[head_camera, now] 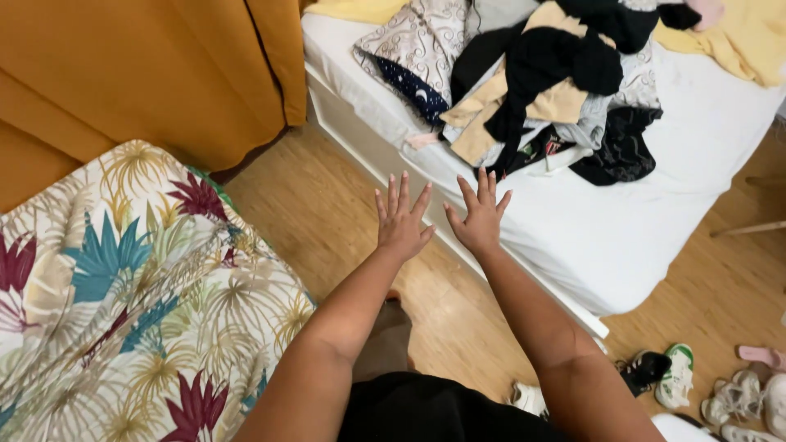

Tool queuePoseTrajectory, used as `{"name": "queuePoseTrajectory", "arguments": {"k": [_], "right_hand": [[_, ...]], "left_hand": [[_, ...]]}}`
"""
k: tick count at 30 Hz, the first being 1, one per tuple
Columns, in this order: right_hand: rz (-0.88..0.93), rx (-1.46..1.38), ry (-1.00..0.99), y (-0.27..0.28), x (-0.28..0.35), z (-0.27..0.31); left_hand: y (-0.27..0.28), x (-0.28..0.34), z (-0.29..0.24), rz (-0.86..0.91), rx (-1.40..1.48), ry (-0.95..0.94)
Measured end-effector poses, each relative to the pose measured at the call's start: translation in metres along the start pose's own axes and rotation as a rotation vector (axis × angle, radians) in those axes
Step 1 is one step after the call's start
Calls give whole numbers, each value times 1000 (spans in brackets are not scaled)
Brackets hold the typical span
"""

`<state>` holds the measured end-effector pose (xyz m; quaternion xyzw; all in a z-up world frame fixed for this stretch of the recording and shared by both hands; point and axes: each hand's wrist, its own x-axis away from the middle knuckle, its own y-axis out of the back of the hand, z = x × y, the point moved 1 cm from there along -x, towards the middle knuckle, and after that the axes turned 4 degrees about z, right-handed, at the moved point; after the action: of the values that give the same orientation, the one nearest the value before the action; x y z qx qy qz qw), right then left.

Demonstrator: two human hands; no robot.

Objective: The person retrieves a folded floral-patterned sheet from a white cabinet and unfolds it over a green patterned sofa. They spread the sheet across the seat and backrest, tucking the edges underneath the cushions to secure it in place.

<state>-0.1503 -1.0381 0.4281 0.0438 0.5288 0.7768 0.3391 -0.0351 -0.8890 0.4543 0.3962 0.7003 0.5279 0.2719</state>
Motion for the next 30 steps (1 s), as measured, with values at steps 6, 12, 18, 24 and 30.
{"name": "queuePoseTrajectory", "arguments": {"k": [6, 12, 18, 24, 30], "right_hand": [[-17, -50, 25, -23, -60, 5], [-15, -102, 20, -28, -108, 11], [1, -171, 63, -56, -143, -6], [107, -244, 197, -88, -201, -9], [241, -262, 524, -108, -265, 37]], "left_hand": [[10, -58, 15, -31, 44, 6], [17, -99, 23, -75, 0, -12], [0, -139, 28, -137, 21, 81], [9, -164, 53, -116, 86, 307], [16, -163, 89, -244, 64, 616]]}}
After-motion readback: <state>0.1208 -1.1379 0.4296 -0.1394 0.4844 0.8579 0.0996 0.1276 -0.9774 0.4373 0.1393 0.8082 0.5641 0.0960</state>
